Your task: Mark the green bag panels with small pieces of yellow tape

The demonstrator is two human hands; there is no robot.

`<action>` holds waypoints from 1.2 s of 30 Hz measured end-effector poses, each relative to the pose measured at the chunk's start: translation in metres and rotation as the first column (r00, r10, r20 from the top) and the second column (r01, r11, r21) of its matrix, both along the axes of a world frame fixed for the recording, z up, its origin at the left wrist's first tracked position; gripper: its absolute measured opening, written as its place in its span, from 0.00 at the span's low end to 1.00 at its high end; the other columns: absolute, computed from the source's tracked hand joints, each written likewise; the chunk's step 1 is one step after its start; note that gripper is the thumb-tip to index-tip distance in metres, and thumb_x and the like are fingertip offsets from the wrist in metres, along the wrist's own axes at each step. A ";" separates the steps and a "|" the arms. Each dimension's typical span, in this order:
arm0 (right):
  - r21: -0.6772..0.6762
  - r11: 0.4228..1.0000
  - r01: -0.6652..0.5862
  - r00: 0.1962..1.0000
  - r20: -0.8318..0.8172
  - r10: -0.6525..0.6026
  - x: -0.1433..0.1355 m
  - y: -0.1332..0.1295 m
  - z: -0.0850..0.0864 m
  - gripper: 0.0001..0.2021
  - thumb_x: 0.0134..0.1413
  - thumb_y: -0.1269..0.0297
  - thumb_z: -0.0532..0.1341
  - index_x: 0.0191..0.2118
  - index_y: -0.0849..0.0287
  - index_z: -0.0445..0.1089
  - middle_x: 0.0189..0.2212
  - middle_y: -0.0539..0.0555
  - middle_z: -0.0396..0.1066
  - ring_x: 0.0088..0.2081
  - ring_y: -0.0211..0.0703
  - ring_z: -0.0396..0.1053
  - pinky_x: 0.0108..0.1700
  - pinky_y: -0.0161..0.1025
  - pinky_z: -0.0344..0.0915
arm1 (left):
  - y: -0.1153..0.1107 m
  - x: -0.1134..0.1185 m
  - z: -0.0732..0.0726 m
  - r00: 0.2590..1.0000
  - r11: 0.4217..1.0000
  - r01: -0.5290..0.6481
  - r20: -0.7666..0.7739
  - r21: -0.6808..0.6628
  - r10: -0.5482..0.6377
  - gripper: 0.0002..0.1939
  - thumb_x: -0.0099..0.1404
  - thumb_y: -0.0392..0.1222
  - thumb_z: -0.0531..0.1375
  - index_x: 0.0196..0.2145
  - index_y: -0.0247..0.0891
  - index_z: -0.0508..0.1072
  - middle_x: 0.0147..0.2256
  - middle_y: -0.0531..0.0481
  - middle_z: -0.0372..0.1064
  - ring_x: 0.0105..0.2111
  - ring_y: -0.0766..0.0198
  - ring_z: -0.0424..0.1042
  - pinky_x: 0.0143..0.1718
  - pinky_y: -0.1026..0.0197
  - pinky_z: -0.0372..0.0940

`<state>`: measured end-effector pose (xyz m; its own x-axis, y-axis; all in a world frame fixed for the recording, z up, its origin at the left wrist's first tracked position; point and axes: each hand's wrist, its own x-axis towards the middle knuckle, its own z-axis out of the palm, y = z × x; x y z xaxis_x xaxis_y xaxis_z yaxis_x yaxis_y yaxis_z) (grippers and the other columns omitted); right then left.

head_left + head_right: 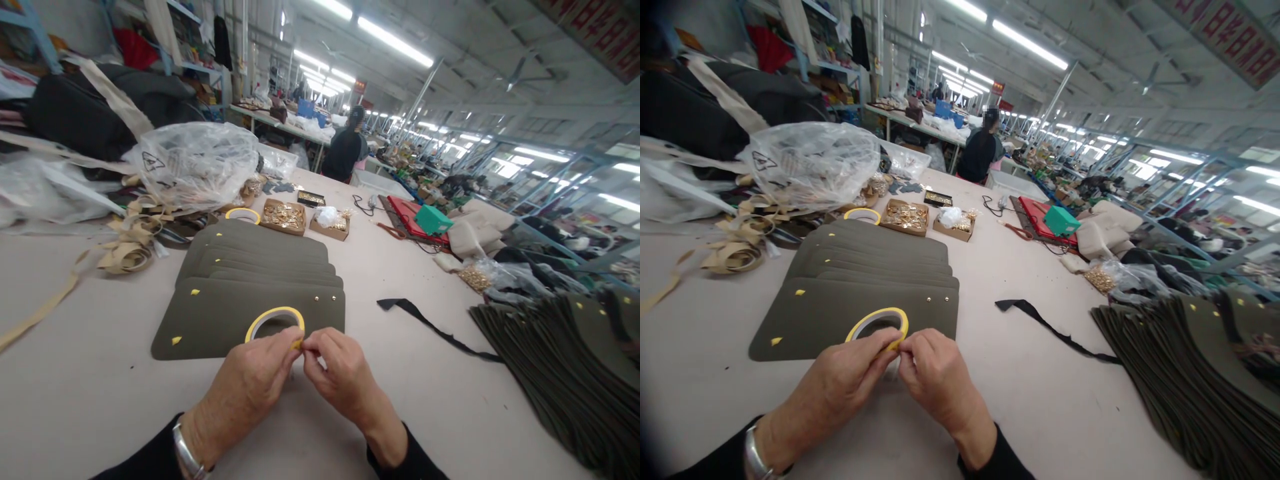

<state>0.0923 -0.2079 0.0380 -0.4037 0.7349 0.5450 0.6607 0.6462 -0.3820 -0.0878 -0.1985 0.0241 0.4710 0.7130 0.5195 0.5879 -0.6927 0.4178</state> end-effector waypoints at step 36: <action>-0.338 0.818 0.466 0.884 0.215 -0.415 0.013 0.090 -0.018 0.07 0.53 0.71 0.58 0.38 0.60 0.72 0.23 0.51 0.74 0.26 0.42 0.72 0.32 0.36 0.64 | 0.030 0.026 -0.030 0.931 0.996 -0.027 -0.362 0.083 0.056 0.07 0.68 0.33 0.51 0.32 0.40 0.65 0.30 0.49 0.67 0.30 0.57 0.64 0.28 0.58 0.57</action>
